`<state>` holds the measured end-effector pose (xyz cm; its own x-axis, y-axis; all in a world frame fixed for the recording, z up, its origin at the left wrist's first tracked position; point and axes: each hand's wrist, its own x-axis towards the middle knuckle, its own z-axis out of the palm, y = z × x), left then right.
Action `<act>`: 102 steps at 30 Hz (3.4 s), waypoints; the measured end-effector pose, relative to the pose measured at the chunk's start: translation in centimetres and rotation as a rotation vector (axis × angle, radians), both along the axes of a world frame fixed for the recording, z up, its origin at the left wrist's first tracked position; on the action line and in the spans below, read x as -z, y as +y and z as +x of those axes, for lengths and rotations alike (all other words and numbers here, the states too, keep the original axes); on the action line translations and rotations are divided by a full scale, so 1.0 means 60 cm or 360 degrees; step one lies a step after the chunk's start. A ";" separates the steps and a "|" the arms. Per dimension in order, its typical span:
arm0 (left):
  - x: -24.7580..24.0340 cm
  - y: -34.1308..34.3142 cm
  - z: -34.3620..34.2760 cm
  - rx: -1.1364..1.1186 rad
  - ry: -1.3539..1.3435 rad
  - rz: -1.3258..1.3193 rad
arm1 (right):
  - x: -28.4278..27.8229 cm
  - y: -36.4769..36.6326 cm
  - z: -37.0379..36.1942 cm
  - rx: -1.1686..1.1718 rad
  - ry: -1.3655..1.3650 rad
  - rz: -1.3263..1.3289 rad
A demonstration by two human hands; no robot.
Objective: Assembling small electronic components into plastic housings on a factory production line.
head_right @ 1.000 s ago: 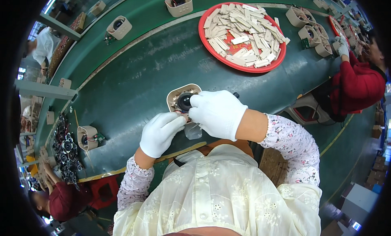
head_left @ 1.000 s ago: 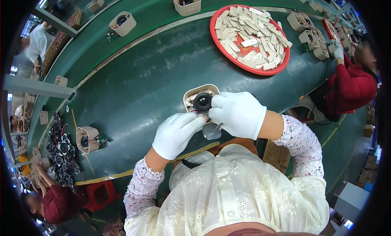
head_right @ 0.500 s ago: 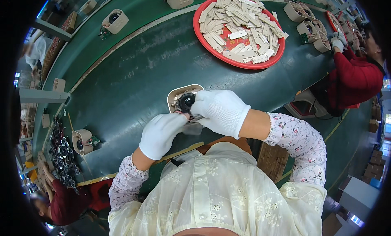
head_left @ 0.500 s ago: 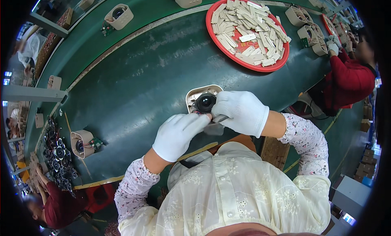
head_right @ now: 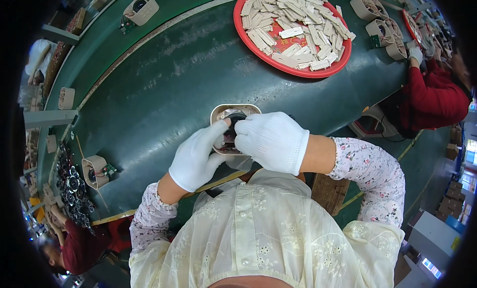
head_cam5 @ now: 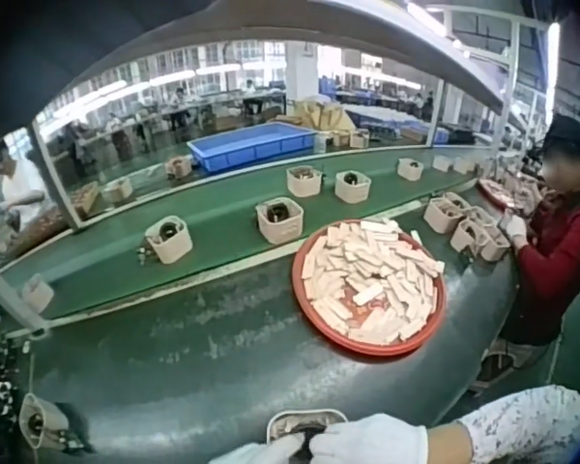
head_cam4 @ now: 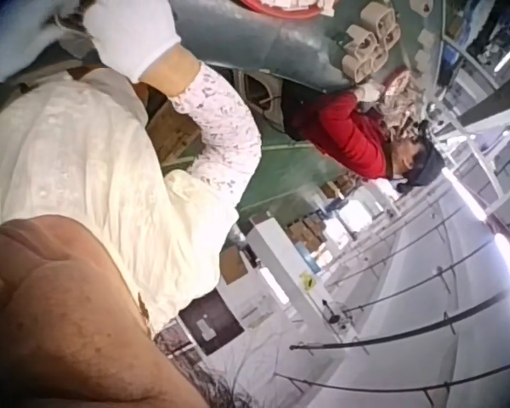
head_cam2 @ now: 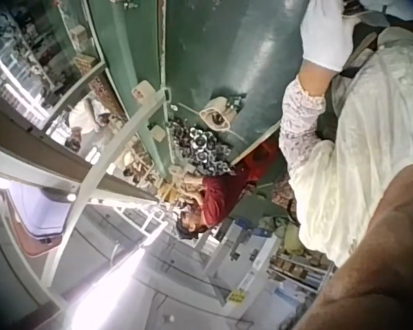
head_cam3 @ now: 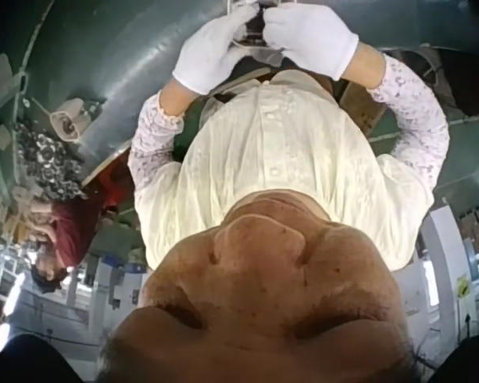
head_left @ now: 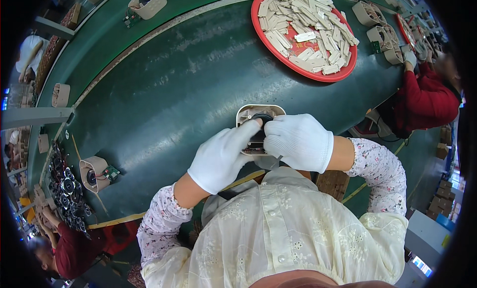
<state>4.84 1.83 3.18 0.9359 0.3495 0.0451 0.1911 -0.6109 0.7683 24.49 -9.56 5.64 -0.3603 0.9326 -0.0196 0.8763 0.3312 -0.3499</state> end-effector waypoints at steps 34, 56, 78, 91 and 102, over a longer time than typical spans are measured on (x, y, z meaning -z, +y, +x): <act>0.056 -0.009 -0.009 0.0061 -0.0311 0.0508 | -0.015 0.021 -0.020 0.0957 0.2215 0.0218; 0.048 -0.011 -0.008 -0.0176 -0.0488 0.0513 | 0.034 0.020 -0.038 0.0640 0.2170 0.0199; 0.050 0.012 -0.025 -0.0043 -0.0363 0.0501 | -0.010 0.014 0.152 0.1580 0.1186 0.0393; 0.050 0.019 -0.029 0.0031 -0.0331 0.0446 | 0.063 0.096 0.293 0.1119 -0.0689 0.0296; 0.048 0.012 -0.037 -0.0046 -0.0421 0.0439 | 0.080 -0.029 0.084 0.0817 -0.0212 0.0287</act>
<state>2.63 2.54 0.29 0.8693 0.3166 0.3797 0.0284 -0.7987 0.6010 29.55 -11.27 0.81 0.1355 0.9806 0.1419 0.9736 -0.1052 -0.2026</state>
